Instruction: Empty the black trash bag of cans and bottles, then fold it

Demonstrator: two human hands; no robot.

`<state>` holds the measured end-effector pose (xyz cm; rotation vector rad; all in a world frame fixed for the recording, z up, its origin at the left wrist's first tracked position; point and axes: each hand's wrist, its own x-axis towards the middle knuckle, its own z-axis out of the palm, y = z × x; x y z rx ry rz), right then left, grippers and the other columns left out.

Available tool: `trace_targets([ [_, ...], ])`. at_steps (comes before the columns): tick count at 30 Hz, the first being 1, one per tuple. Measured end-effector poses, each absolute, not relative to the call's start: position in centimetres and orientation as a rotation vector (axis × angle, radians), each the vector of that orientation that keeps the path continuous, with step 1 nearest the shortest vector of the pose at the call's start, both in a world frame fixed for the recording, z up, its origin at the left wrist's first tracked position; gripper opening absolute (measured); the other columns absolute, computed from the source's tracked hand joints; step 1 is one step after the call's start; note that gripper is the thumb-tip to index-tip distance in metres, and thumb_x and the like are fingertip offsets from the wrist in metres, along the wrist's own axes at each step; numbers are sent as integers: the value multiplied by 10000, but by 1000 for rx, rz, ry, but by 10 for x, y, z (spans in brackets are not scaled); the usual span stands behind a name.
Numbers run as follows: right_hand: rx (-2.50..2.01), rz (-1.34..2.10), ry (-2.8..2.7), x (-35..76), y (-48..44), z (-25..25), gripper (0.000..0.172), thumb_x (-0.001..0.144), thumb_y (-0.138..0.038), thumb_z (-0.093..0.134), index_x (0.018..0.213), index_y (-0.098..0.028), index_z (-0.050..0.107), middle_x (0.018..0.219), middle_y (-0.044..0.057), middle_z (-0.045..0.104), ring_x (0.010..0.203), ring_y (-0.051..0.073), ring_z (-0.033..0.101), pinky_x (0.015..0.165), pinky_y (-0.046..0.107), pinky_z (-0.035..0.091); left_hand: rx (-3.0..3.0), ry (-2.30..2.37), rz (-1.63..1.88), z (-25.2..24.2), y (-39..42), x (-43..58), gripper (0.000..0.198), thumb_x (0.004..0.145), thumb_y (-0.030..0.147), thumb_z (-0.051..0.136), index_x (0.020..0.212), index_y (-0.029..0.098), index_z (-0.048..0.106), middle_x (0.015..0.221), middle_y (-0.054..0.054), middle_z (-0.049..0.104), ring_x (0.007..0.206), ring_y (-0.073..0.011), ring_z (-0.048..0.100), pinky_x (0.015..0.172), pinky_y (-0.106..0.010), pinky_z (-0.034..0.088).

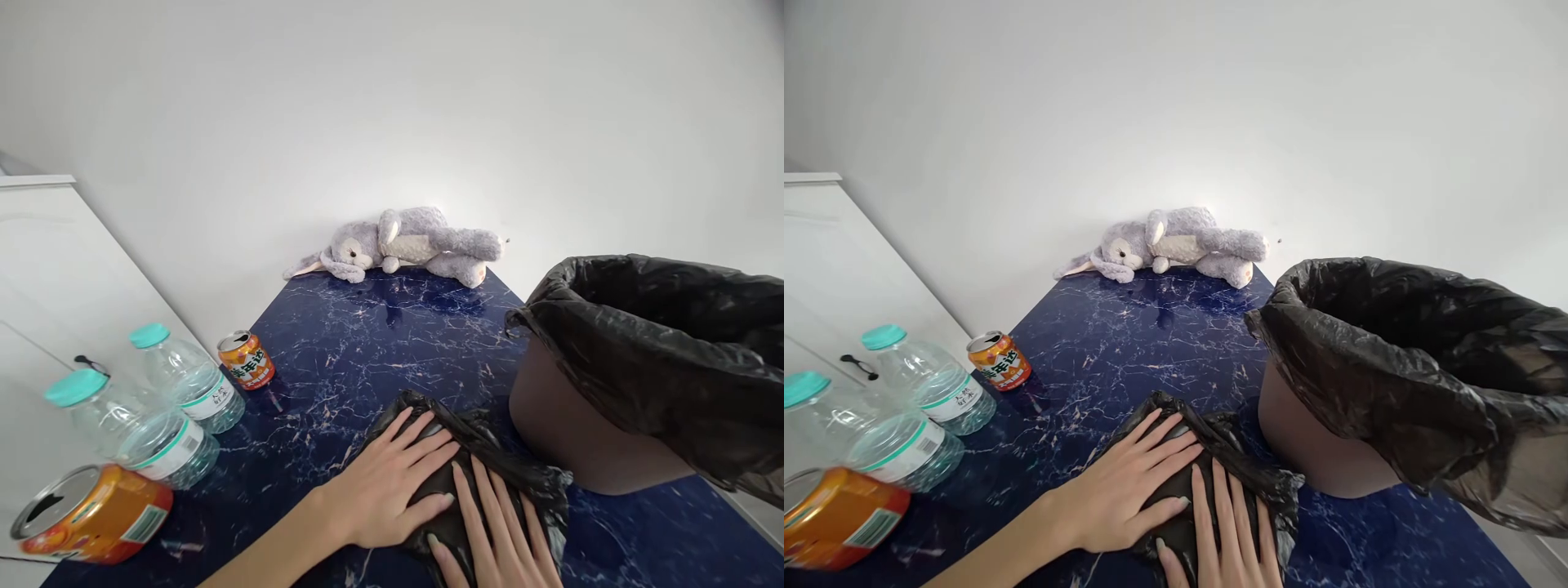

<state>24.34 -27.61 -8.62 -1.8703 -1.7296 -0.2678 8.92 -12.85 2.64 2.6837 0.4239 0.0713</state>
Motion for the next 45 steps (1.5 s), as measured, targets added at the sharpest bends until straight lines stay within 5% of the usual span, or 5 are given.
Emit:
trace_targets([
  [18,-1540,-313,-2222,295,-275,-42,852,1034,-584,592,1732,-283,208,1707,95,375,1494,387,497,1105,511,585,2799,572,173,22,-134,34,555,1152,349,422,1694,350,307,1762,10,288,1649,-293,208,1359,-552,216],
  [29,-1388,-421,-2097,326,-291,-31,355,1053,-208,552,1346,-277,740,1539,12,626,1328,272,683,1067,358,622,2656,667,39,32,-136,30,856,1004,672,606,1711,346,249,1784,-26,199,1654,-372,149,1350,-622,140],
  [34,-1404,-269,-1928,319,-296,-17,348,1055,-183,570,1359,-283,707,1445,11,706,1301,245,700,1039,345,629,2693,718,69,25,-138,32,825,1009,663,604,1704,356,283,1782,-20,223,1654,-365,170,1344,-620,187],
  [39,-1422,-314,-1933,324,-297,-7,421,1057,-215,565,1465,-298,629,1446,7,704,1308,243,695,1044,335,620,2853,715,106,14,-134,30,784,1029,195,610,1706,380,261,1771,18,276,1649,-294,216,1355,-503,233],
  [45,-1493,-407,-2052,305,-295,-11,840,980,-430,633,1715,-219,286,1644,103,505,1407,365,609,1016,448,631,2940,693,71,19,-152,34,841,878,39,576,1666,262,385,1717,-41,411,1613,-307,333,1368,-497,192],
])
